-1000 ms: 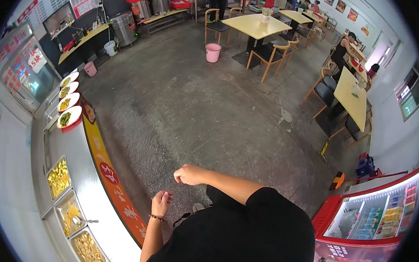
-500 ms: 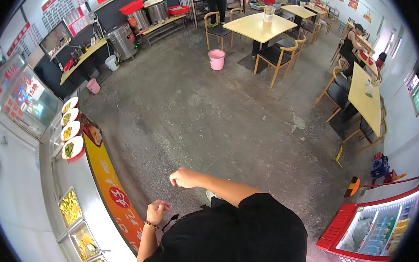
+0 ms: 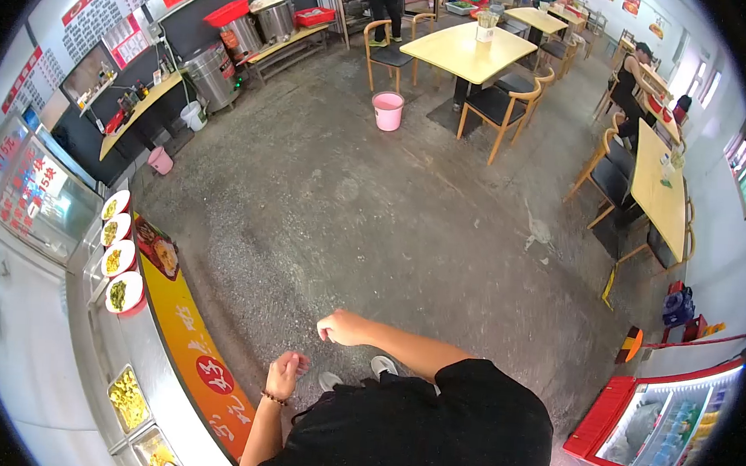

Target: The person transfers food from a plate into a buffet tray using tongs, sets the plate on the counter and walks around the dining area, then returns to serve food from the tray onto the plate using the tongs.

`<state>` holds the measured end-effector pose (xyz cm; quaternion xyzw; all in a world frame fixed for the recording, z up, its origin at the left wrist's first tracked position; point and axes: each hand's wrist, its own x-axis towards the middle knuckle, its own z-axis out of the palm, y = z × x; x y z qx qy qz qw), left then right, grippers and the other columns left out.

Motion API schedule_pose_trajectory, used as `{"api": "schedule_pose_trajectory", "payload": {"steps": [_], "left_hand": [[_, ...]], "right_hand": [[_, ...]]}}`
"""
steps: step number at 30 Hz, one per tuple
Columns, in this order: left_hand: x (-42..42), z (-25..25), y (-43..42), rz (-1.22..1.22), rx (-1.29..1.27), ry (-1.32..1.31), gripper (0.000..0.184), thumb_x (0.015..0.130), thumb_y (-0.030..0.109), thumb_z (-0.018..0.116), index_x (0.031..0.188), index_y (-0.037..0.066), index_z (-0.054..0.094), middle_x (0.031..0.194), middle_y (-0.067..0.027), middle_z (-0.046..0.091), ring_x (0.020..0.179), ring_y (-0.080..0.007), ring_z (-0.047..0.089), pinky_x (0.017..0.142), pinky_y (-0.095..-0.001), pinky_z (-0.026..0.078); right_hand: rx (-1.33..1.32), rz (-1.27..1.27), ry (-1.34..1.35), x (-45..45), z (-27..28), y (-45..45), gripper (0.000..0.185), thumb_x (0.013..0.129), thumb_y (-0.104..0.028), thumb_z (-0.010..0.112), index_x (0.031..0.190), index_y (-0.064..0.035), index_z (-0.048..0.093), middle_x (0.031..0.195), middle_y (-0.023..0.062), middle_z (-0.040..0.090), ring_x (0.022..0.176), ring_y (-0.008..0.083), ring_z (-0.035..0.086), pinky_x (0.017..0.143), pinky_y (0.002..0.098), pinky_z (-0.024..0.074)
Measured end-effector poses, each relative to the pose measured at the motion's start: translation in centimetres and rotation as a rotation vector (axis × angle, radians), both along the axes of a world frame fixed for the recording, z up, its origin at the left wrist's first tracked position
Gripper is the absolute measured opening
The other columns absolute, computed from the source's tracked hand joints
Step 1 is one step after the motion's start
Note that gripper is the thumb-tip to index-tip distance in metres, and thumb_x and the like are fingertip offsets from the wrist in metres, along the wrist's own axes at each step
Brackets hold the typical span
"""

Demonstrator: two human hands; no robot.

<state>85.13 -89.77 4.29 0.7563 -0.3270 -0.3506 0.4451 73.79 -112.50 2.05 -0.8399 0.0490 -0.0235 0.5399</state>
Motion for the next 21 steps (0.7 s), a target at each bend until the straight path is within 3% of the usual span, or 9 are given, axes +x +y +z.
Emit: {"api": "schedule_pose_trajectory", "payload": {"steps": [5,10,17,21], "left_hand": [[3.7,-0.7,-0.1,-0.020,0.090,-0.073,0.041,0.100,0.026,0.042,0.080,0.000,0.069,0.072,-0.0119,0.069,0.071,-0.0245,0.068,0.068,-0.0359,0.052],[9.9,-1.0,0.7,-0.006,-0.010,-0.183,0.035,0.094,0.019,0.045,0.076,-0.001,0.068,0.076,-0.0160,0.069,0.074,-0.0301,0.068,0.073,-0.0401,0.053],[19.4,-0.3,3.3,0.124,-0.101,-0.165,0.029,0.088,0.014,0.045,0.080,-0.002,0.068,0.077,-0.0158,0.069,0.073,-0.0259,0.068,0.071,-0.0369,0.054],[23.1,-1.1,4.4,0.154,-0.126,-0.047,0.026,0.089,0.009,0.041,0.092,-0.002,0.065,0.077,-0.0130,0.070,0.073,-0.0222,0.069,0.071,-0.0346,0.054]], "right_hand": [[-0.042,0.046,0.065,4.0,0.7,-0.4,0.014,0.082,-0.005,0.050,0.082,-0.0054,0.064,0.065,0.0103,0.064,0.061,0.0251,0.064,0.058,0.0395,0.0474],[-0.175,0.117,0.081,11.4,2.5,0.1,0.016,0.082,-0.007,0.049,0.083,-0.0062,0.065,0.064,0.0112,0.064,0.060,0.0252,0.064,0.058,0.0396,0.0474],[-0.291,0.331,0.063,24.2,6.0,2.8,0.017,0.083,-0.003,0.047,0.086,-0.0032,0.064,0.069,0.0112,0.064,0.065,0.0270,0.062,0.062,0.0411,0.0477],[-0.267,0.352,0.103,28.9,6.1,5.0,0.015,0.084,-0.003,0.048,0.085,-0.0035,0.063,0.068,0.0119,0.064,0.064,0.0281,0.062,0.062,0.0419,0.0477]]}}
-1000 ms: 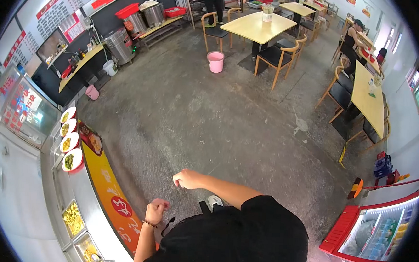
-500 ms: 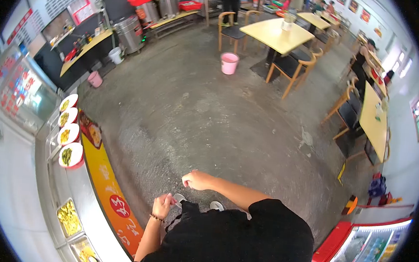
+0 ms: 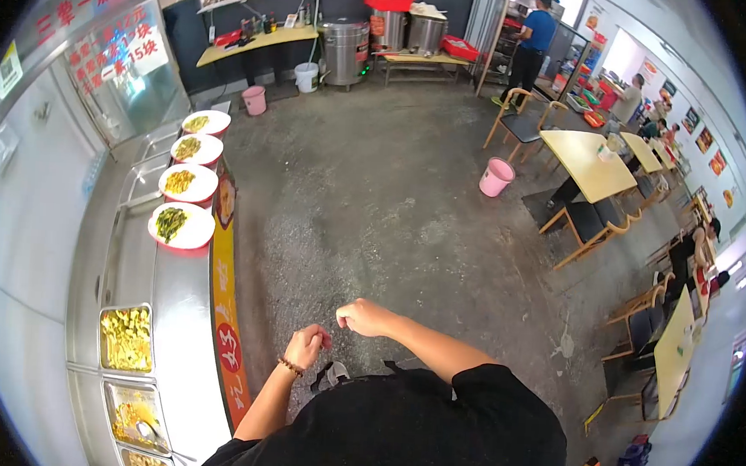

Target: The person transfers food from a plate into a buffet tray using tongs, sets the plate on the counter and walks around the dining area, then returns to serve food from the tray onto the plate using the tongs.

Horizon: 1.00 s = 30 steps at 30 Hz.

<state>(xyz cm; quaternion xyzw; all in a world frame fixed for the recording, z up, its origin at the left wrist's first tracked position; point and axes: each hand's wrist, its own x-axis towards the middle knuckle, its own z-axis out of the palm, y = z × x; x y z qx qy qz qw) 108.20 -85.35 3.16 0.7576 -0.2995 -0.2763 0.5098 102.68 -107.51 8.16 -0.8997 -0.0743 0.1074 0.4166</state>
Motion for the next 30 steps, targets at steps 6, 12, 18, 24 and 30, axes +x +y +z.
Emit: {"api": "schedule_pose_trajectory", "payload": {"steps": [6,12,18,24,30], "left_hand": [[2.6,-0.2,0.1,0.031,0.034,0.102,0.025,0.096,0.015,0.044,0.095,0.000,0.064,0.073,-0.0107,0.069,0.071,-0.0194,0.068,0.069,-0.0338,0.054],[4.8,0.1,-3.1,0.019,0.120,0.121,0.039,0.100,0.029,0.043,0.085,-0.001,0.064,0.068,-0.0128,0.067,0.066,-0.0243,0.068,0.065,-0.0367,0.052],[8.7,1.2,-8.9,0.030,0.187,0.060,0.047,0.101,0.031,0.041,0.075,0.000,0.065,0.067,-0.0129,0.066,0.065,-0.0251,0.067,0.066,-0.0369,0.052],[13.9,3.2,-15.2,-0.022,0.245,-0.105,0.035,0.094,0.021,0.043,0.077,0.001,0.066,0.070,-0.0129,0.068,0.069,-0.0255,0.068,0.067,-0.0359,0.053],[16.6,4.1,-23.2,-0.139,0.265,-0.084,0.031,0.092,0.017,0.043,0.082,0.000,0.066,0.072,-0.0126,0.068,0.069,-0.0233,0.068,0.067,-0.0349,0.054]], "right_hand": [[-0.037,0.062,0.015,2.3,-1.5,0.2,0.016,0.085,-0.004,0.048,0.085,-0.0029,0.064,0.068,0.0120,0.064,0.064,0.0291,0.062,0.061,0.0414,0.0472],[-0.010,0.018,0.058,4.1,-3.1,-3.4,0.018,0.086,-0.004,0.047,0.085,-0.0039,0.065,0.066,0.0116,0.063,0.063,0.0286,0.062,0.061,0.0415,0.0476],[0.107,-0.044,0.054,7.8,-3.9,-9.4,0.017,0.083,-0.007,0.050,0.087,-0.0059,0.066,0.069,0.0129,0.065,0.068,0.0306,0.064,0.063,0.0425,0.0477],[0.144,-0.068,-0.103,11.7,-4.4,-16.9,0.020,0.082,-0.002,0.046,0.087,-0.0043,0.066,0.068,0.0122,0.065,0.065,0.0290,0.064,0.063,0.0417,0.0489],[0.231,-0.164,-0.072,11.7,-5.2,-23.9,0.021,0.080,-0.002,0.046,0.087,-0.0034,0.066,0.069,0.0123,0.065,0.066,0.0275,0.065,0.063,0.0397,0.0493]]}}
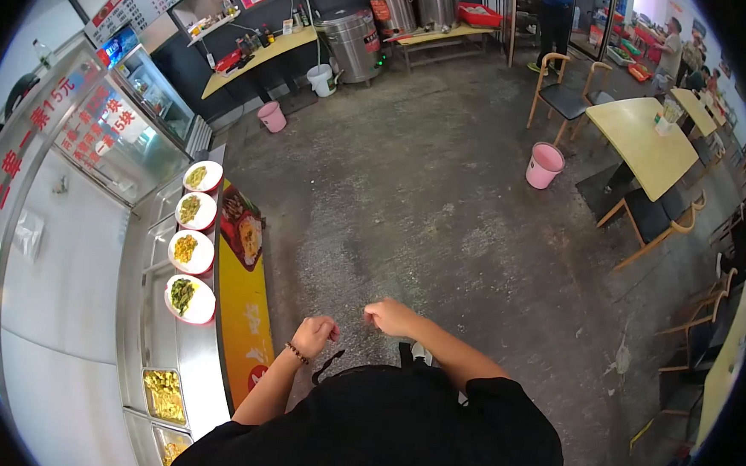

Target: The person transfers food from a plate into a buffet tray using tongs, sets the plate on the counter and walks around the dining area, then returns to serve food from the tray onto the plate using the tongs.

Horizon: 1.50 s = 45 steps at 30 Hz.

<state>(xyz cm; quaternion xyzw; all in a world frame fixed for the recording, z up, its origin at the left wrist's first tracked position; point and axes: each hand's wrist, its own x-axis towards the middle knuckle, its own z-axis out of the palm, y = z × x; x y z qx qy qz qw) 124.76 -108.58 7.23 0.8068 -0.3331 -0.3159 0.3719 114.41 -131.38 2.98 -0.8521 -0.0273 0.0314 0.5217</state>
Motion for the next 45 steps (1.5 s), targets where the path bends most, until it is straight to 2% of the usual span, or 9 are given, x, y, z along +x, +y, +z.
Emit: {"api": "schedule_pose_trajectory", "payload": {"steps": [8,11,13,20,22,26,31,35,45], "left_hand": [[1.8,-1.9,-4.9,-0.131,0.064,0.087,0.029,0.094,0.016,0.043,0.082,-0.001,0.063,0.071,-0.0101,0.065,0.067,-0.0188,0.065,0.064,-0.0332,0.052],[4.1,-2.7,-5.2,-0.133,0.150,0.053,0.029,0.095,0.019,0.044,0.082,0.001,0.063,0.072,-0.0119,0.065,0.068,-0.0247,0.066,0.065,-0.0374,0.051],[5.8,-3.7,-5.3,-0.140,0.047,-0.110,0.032,0.096,0.025,0.046,0.081,0.001,0.063,0.071,-0.0192,0.064,0.072,-0.0373,0.065,0.068,-0.0447,0.050],[15.2,-5.2,-6.8,-0.035,-0.080,-0.114,0.040,0.098,0.033,0.047,0.082,0.000,0.063,0.078,-0.0230,0.064,0.079,-0.0434,0.062,0.071,-0.0479,0.049],[18.3,-4.2,-6.6,-0.060,0.065,0.008,0.045,0.099,0.036,0.044,0.082,-0.001,0.063,0.082,-0.0249,0.064,0.083,-0.0446,0.061,0.073,-0.0486,0.048],[24.3,-4.0,-5.7,-0.086,0.066,-0.021,0.049,0.099,0.039,0.043,0.081,-0.002,0.064,0.082,-0.0260,0.063,0.084,-0.0451,0.061,0.074,-0.0492,0.047],[28.8,-5.7,-4.0,-0.025,-0.059,-0.090,0.048,0.099,0.037,0.044,0.078,-0.002,0.062,0.070,-0.0224,0.060,0.070,-0.0383,0.062,0.069,-0.0450,0.048],[30.4,-5.7,-3.5,0.059,-0.030,-0.014,0.044,0.098,0.034,0.044,0.080,-0.002,0.063,0.078,-0.0236,0.064,0.080,-0.0426,0.062,0.074,-0.0482,0.048],[32.2,-7.8,-6.0,0.110,-0.012,0.078,0.039,0.096,0.027,0.041,0.077,0.002,0.064,0.078,-0.0183,0.067,0.081,-0.0369,0.065,0.077,-0.0445,0.049]], "right_hand": [[0.001,-0.036,0.133,2.8,-1.5,-4.8,0.022,0.079,-0.002,0.048,0.089,-0.0051,0.067,0.073,0.0130,0.068,0.071,0.0289,0.067,0.065,0.0410,0.0503],[-0.034,-0.019,0.128,5.0,-1.6,-4.6,0.021,0.079,-0.002,0.048,0.088,-0.0050,0.067,0.073,0.0133,0.068,0.071,0.0295,0.067,0.065,0.0413,0.0500],[-0.036,0.008,0.155,6.8,-1.1,-4.6,0.020,0.079,-0.003,0.049,0.088,-0.0047,0.067,0.073,0.0135,0.068,0.070,0.0294,0.067,0.065,0.0411,0.0499],[-0.140,0.012,0.236,16.1,0.7,-6.4,0.019,0.080,-0.006,0.049,0.088,-0.0053,0.066,0.072,0.0134,0.066,0.068,0.0298,0.065,0.064,0.0413,0.0493],[-0.164,0.021,0.195,19.0,2.5,-6.1,0.020,0.081,-0.003,0.046,0.086,-0.0037,0.065,0.066,0.0099,0.063,0.063,0.0239,0.062,0.061,0.0378,0.0479],[-0.261,0.081,0.173,25.9,3.8,-5.4,0.018,0.082,-0.003,0.047,0.087,-0.0036,0.065,0.068,0.0108,0.064,0.065,0.0260,0.063,0.063,0.0390,0.0479],[-0.307,0.169,0.024,31.3,4.6,-3.4,0.017,0.083,-0.004,0.049,0.089,-0.0038,0.064,0.072,0.0139,0.065,0.069,0.0322,0.063,0.066,0.0429,0.0484],[-0.357,0.250,0.087,33.7,4.7,-3.2,0.016,0.084,-0.005,0.050,0.089,-0.0036,0.065,0.074,0.0141,0.066,0.072,0.0322,0.064,0.066,0.0427,0.0486],[-0.246,0.317,0.120,39.3,1.7,-6.7,0.014,0.082,-0.005,0.050,0.086,-0.0034,0.064,0.072,0.0128,0.065,0.070,0.0311,0.063,0.064,0.0420,0.0478]]}}
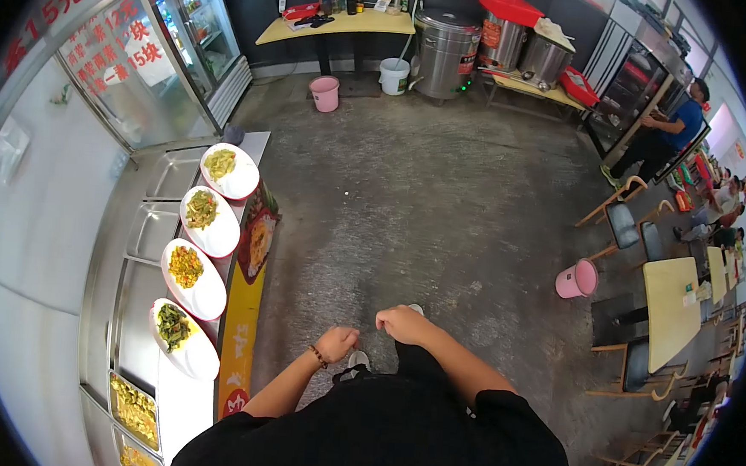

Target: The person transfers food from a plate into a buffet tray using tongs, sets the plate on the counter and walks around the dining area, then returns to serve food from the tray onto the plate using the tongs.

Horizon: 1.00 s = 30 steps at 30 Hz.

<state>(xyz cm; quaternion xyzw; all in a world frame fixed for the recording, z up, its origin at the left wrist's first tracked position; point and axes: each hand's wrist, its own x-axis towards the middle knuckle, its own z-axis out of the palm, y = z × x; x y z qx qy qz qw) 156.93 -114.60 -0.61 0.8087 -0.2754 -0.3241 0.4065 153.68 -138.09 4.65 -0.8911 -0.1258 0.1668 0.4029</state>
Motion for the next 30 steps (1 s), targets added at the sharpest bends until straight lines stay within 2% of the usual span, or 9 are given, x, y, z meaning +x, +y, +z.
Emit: {"api": "schedule_pose_trajectory", "payload": {"steps": [5,8,11,13,19,21,25,28,30], "left_hand": [[4.1,1.9,-3.0,0.082,0.023,-0.070,0.037,0.095,0.027,0.043,0.079,0.002,0.065,0.081,-0.0188,0.067,0.082,-0.0371,0.065,0.078,-0.0452,0.049],[6.5,2.4,-5.5,0.084,0.143,-0.134,0.036,0.095,0.027,0.044,0.080,0.002,0.065,0.080,-0.0185,0.067,0.081,-0.0373,0.065,0.077,-0.0462,0.050],[9.1,3.5,-9.6,0.062,0.120,-0.152,0.036,0.095,0.027,0.044,0.079,0.002,0.064,0.078,-0.0187,0.067,0.081,-0.0379,0.065,0.076,-0.0474,0.049],[10.0,4.8,-12.9,0.018,0.178,-0.180,0.036,0.095,0.027,0.045,0.078,0.002,0.064,0.077,-0.0195,0.067,0.079,-0.0392,0.065,0.075,-0.0479,0.049],[13.3,6.2,-19.6,-0.034,0.184,-0.264,0.036,0.096,0.027,0.046,0.078,-0.001,0.061,0.077,-0.0232,0.064,0.077,-0.0416,0.063,0.072,-0.0491,0.048],[13.8,5.7,-21.2,-0.023,0.126,-0.288,0.039,0.095,0.029,0.047,0.071,0.000,0.060,0.070,-0.0204,0.062,0.070,-0.0385,0.063,0.067,-0.0449,0.048],[15.1,5.4,-21.4,-0.018,0.179,-0.176,0.041,0.095,0.031,0.048,0.072,0.000,0.061,0.070,-0.0206,0.062,0.070,-0.0390,0.063,0.066,-0.0450,0.048],[15.4,4.6,-20.7,0.015,0.215,-0.111,0.044,0.098,0.034,0.045,0.077,0.000,0.063,0.076,-0.0235,0.063,0.076,-0.0430,0.062,0.069,-0.0484,0.048],[16.3,4.2,-19.8,0.001,0.181,-0.159,0.046,0.098,0.036,0.046,0.076,-0.001,0.064,0.076,-0.0240,0.062,0.075,-0.0436,0.062,0.068,-0.0489,0.048]], "right_hand": [[0.020,0.068,0.011,4.7,-2.0,-3.3,0.015,0.083,-0.005,0.049,0.086,-0.0041,0.064,0.072,0.0115,0.065,0.072,0.0306,0.063,0.066,0.0422,0.0479],[0.095,0.110,-0.088,7.6,-2.2,-6.1,0.016,0.083,-0.006,0.048,0.086,-0.0042,0.064,0.074,0.0128,0.066,0.073,0.0316,0.064,0.067,0.0434,0.0479],[0.134,0.083,-0.249,10.7,-1.8,-10.0,0.018,0.084,-0.007,0.047,0.087,-0.0042,0.065,0.076,0.0145,0.067,0.075,0.0340,0.064,0.068,0.0449,0.0479],[0.099,0.066,-0.165,11.6,-0.5,-12.9,0.018,0.081,-0.006,0.051,0.089,-0.0058,0.067,0.085,0.0161,0.069,0.081,0.0361,0.065,0.071,0.0449,0.0491],[0.156,-0.049,-0.126,12.3,-2.6,-18.7,0.018,0.079,-0.005,0.049,0.085,-0.0051,0.065,0.083,0.0163,0.068,0.080,0.0364,0.065,0.070,0.0461,0.0485],[0.152,-0.033,-0.109,12.6,-3.3,-19.8,0.017,0.079,-0.005,0.049,0.083,-0.0052,0.065,0.082,0.0165,0.068,0.079,0.0366,0.065,0.069,0.0462,0.0481],[0.137,-0.018,-0.069,13.8,-3.8,-20.1,0.014,0.078,-0.006,0.051,0.080,-0.0059,0.064,0.079,0.0165,0.067,0.076,0.0365,0.064,0.066,0.0465,0.0471],[0.112,0.020,-0.013,14.8,-3.5,-19.6,0.016,0.077,-0.003,0.048,0.079,-0.0047,0.063,0.076,0.0167,0.066,0.073,0.0361,0.063,0.066,0.0461,0.0466],[0.110,0.053,-0.021,15.7,-3.2,-19.1,0.015,0.078,-0.003,0.048,0.078,-0.0052,0.063,0.074,0.0166,0.065,0.071,0.0363,0.063,0.065,0.0464,0.0460]]}}
